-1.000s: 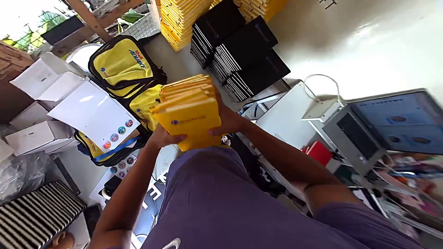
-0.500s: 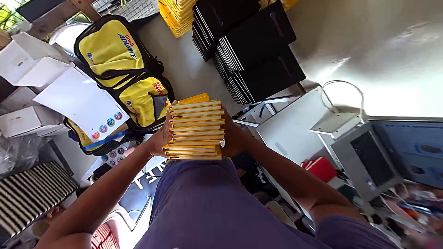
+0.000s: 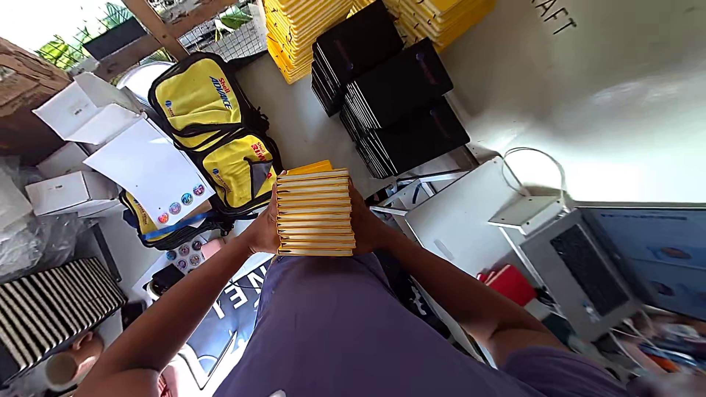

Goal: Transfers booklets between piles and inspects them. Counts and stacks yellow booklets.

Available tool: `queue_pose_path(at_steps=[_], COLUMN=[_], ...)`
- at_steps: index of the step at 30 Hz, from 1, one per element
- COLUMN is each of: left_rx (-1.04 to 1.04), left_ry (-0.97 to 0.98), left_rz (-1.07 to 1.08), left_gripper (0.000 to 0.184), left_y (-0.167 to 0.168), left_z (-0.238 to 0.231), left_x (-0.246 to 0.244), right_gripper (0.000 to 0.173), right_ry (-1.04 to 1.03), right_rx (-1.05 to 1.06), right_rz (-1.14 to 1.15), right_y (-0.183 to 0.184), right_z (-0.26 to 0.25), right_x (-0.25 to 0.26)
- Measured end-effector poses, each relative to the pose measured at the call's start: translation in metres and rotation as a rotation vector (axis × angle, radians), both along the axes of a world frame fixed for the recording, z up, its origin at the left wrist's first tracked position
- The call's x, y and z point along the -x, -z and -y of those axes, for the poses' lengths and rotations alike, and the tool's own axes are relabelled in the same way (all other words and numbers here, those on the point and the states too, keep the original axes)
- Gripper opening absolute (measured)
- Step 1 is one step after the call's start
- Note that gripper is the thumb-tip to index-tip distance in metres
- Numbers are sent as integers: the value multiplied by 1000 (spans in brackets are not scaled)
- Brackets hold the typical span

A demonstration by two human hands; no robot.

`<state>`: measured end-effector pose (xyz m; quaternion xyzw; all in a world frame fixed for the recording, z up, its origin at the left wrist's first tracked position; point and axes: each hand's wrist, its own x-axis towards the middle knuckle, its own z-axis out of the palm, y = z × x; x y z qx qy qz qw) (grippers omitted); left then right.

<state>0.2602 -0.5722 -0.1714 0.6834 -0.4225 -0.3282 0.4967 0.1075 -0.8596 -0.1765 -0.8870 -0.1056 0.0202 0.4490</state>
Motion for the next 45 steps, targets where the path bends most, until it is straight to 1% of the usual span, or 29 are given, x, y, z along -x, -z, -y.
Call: queue_pose_path(at_steps=[1, 2, 6, 8, 10, 13, 17, 20, 25, 27, 30, 32, 34, 36, 38, 39, 40, 41, 42, 43, 45], left_rx=[15, 21, 6, -18, -32, -22, -20, -21, -4, -5, -5, -4, -18, -28, -21, -22, -31, -40, -43, -45, -29], left_ry=[-6, -14, -16, -20, -26, -26, -8, -7, 15, 40, 74, 76, 59, 41, 25, 31, 52, 67, 66, 49, -6], left_rz=[-3, 7, 129, 157, 157, 130, 141, 153, 111, 139, 136, 117, 144, 121, 78, 100, 165, 196, 183, 147, 91], left_gripper=[135, 140, 143, 147, 145, 144, 140, 145, 159, 154, 130, 120, 111, 104, 97, 96, 100, 104, 106, 100, 83], left_y=[4, 7, 11, 14, 14, 16, 17, 19, 19, 19, 13, 7, 1, -4, -6, -6, -6, -12, -23, -36, -56], left_z=[-1, -2, -3, -5, -4, -3, -1, 0, 1, 1, 7, 9, 9, 14, 21, 20, 18, 19, 24, 31, 45], left_x=[0, 0, -5, -6, -6, -7, -17, -20, -20, -24, -24, -22, -21, -22, -22, -26, -31, -37, -45, -52, -66], right_gripper=[155, 155, 150, 153, 156, 159, 157, 160, 152, 151, 153, 152, 150, 148, 147, 148, 150, 151, 152, 150, 143], right_ry=[0, -1, -1, 4, 19, 10, 8, 0, 12, -23, -84, -118, -132, -114, -73, -56, -37, -15, 6, 27, 91], right_rx=[16, 33, 131, 167, 175, 149, 50, -14, 4, 49, 82, 49, -20, -70, -106, -122, -139, -157, -181, -236, -411], right_rz=[0, -5, -12, -43, -70, -118, -82, -83, 59, 102, 161, 199, 270, 348, 346, 316, 275, 222, 169, 110, -27], right_y=[-2, -3, -2, 1, -1, -10, -5, -4, 2, 3, 16, 24, 35, 40, 38, 35, 29, 20, 6, -9, -38], right_z=[1, 3, 14, 20, 22, 16, 11, 7, 8, 16, 32, 37, 36, 39, 43, 43, 43, 44, 46, 50, 54], right_x=[1, 0, 0, 1, 0, -7, -10, -12, -11, -16, -22, -25, -28, -33, -35, -39, -43, -48, -56, -65, -86])
